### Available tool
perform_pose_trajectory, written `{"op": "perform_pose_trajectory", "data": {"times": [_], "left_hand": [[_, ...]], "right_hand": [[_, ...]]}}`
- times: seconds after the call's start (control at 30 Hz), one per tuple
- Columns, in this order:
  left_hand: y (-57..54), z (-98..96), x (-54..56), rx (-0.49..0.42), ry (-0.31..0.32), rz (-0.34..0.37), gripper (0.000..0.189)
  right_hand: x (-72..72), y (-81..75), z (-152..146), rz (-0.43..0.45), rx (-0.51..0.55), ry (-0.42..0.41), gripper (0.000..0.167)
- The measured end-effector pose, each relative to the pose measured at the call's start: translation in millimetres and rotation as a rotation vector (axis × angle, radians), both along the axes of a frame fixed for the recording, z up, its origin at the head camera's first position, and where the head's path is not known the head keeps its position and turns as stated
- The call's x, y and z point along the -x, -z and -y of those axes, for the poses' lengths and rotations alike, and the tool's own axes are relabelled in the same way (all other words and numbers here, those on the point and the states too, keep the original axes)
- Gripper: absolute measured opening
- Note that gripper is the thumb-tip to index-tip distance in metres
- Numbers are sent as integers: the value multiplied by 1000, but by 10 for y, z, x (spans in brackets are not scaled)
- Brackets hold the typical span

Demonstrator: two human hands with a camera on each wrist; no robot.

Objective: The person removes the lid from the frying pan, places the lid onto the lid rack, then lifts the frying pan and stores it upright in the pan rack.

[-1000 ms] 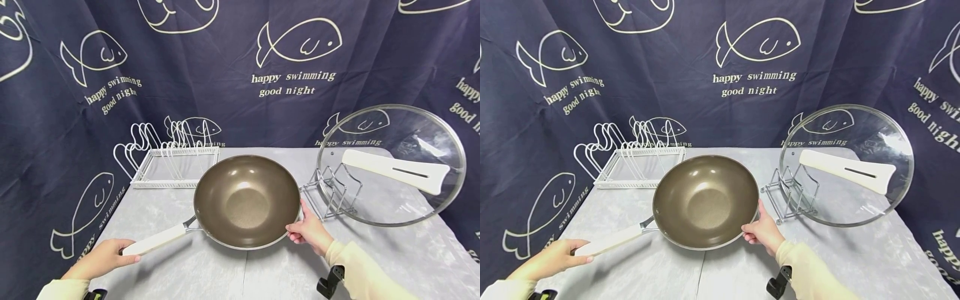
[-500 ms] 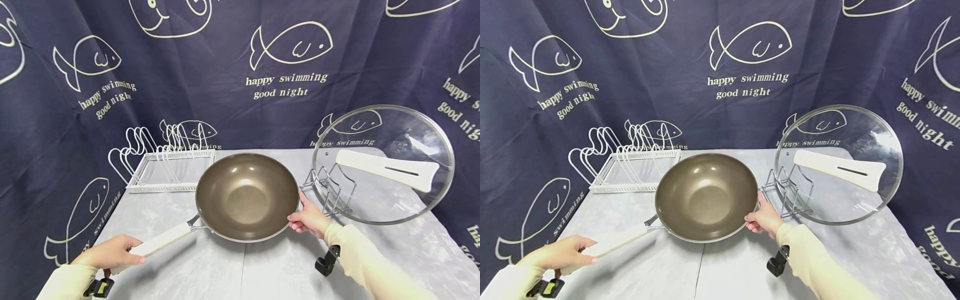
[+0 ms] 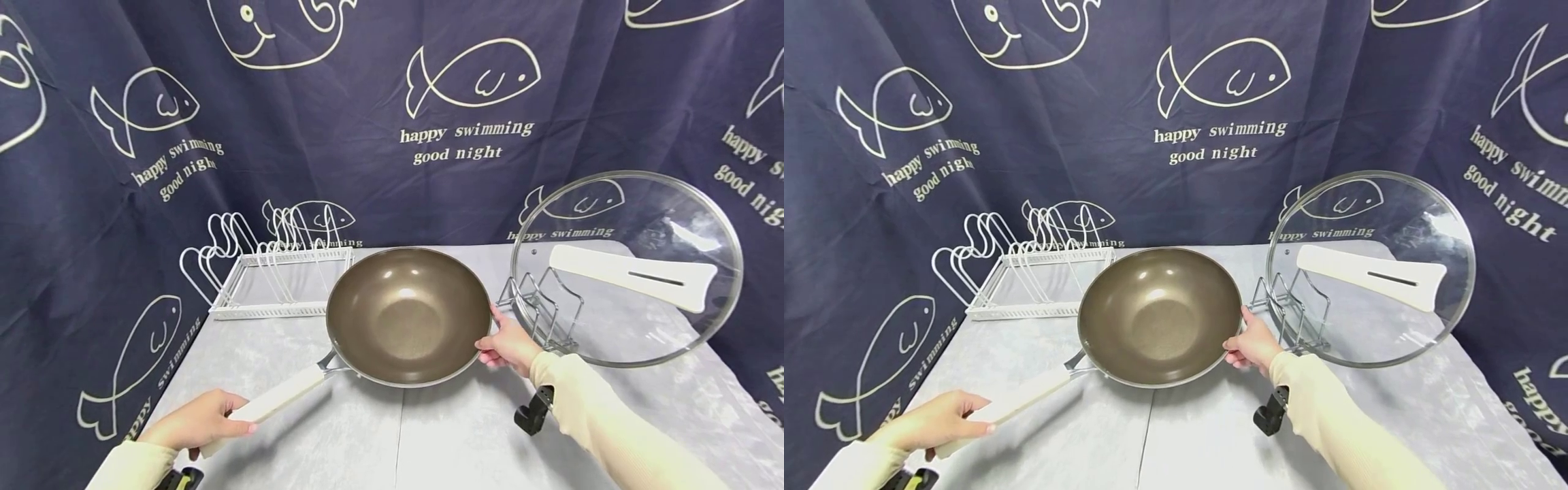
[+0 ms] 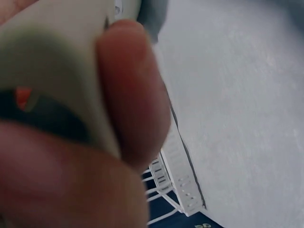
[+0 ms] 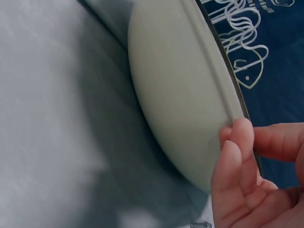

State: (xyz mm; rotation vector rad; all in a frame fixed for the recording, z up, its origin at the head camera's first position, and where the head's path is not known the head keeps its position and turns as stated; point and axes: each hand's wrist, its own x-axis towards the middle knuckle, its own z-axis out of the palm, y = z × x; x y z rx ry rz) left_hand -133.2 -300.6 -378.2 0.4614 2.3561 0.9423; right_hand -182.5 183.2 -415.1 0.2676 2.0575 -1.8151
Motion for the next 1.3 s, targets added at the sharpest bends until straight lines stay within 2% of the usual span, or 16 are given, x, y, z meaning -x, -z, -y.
{"op": "perform_pose_trajectory", "data": {"times": [0.17,0.33,0.47,0.67,0.73,0.83,0.93,1.03,1.17,1.3], "left_hand": [[25,-71,-23,-3,14,13,14],[12,-127,-37,6,45,35,14],[13,-190,-69,-9,49,27,16],[53,-322,-103,-62,74,-3,14],[88,-362,-107,-98,98,-36,11],[147,-416,-115,-148,126,-96,8],[185,-473,-129,-172,120,-126,8],[214,-531,-144,-190,97,-102,9],[250,-629,-153,-226,73,-44,9],[265,-721,-148,-231,56,-19,15]], "right_hand": [[-120,-16,128,7,40,-3,105],[-280,-2,315,-30,83,33,109],[-327,25,408,-54,83,78,110],[-264,75,402,-67,-41,134,106],[-231,105,392,-78,-76,137,104],[-169,161,368,-99,-71,137,101],[-98,213,336,-112,-31,140,100],[-33,234,307,-133,-12,141,99],[33,237,310,-167,-90,157,99],[29,222,363,-161,-127,169,100]]}}
